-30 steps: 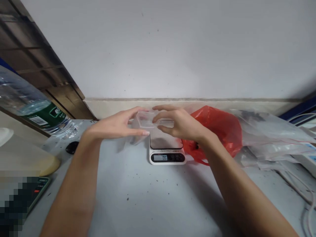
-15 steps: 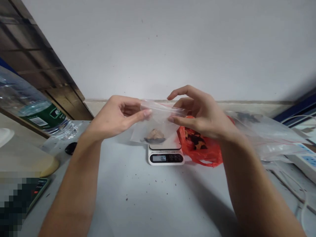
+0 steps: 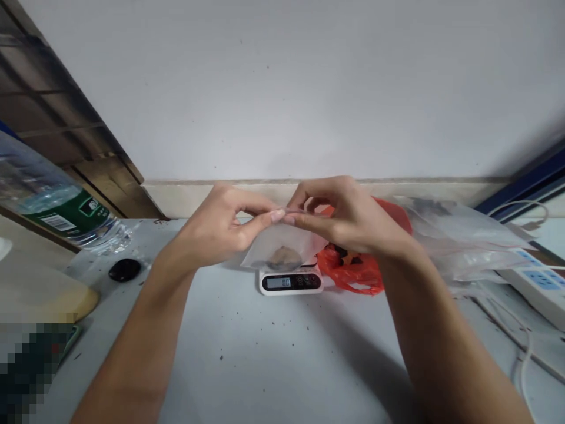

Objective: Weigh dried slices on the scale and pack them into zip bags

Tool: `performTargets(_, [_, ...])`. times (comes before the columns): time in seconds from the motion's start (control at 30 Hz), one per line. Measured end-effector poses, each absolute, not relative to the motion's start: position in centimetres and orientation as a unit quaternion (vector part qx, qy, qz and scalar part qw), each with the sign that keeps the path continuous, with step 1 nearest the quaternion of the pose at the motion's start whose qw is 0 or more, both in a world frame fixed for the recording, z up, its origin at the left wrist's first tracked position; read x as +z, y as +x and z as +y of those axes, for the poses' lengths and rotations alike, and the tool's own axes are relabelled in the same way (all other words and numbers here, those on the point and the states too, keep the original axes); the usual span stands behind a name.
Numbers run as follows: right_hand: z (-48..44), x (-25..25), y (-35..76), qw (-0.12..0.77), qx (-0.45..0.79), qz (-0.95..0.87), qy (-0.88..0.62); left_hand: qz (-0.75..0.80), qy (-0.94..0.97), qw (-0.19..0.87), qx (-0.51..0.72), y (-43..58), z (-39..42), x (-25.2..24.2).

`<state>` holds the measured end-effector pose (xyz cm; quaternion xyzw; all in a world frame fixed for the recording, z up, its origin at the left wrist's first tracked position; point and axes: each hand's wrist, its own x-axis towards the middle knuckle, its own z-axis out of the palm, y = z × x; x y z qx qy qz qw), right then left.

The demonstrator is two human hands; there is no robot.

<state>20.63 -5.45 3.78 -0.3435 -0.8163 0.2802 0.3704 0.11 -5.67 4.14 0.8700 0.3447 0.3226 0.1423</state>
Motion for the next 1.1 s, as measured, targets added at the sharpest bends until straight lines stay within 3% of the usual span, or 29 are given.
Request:
performTargets(0.2, [-4.8,3.4,21.5,0.363,0.318,-0.806,-0.342,0.334,0.889,0.067,0.306,-0.4,-5.6,4.0])
performTargets(0.43, [-3.7,3.0,24.0,0.340,0.320,-0.790,-0.398,0.355,0.877,0.056,0.319,-1.8,-4.9,4.2])
performTargets(0.6, [-3.1,2.6,27.0,0.314,0.247,-0.785,-0.474,0.400,0.847,0.021,0.350,-4.4,-5.3,4.7])
performTargets(0.73, [-3.6,3.5,29.7,0.366,0.202,-0.744,-0.521,0.482,0.765,-0.084,0.419,-7.2,-5.8,5.3])
performTargets(0.83, [-4.9,4.8,28.9,0.389,0.231,-0.755,-0.475,0.391,0.821,-0.081,0.409,-6.1,-5.8,5.6])
performTargets(1.1, [-6.0,4.2,24.8,0.192,0.257,-0.885,-0.337,0.250,0.863,-0.075,0.433,4.1,-7.4,5.1])
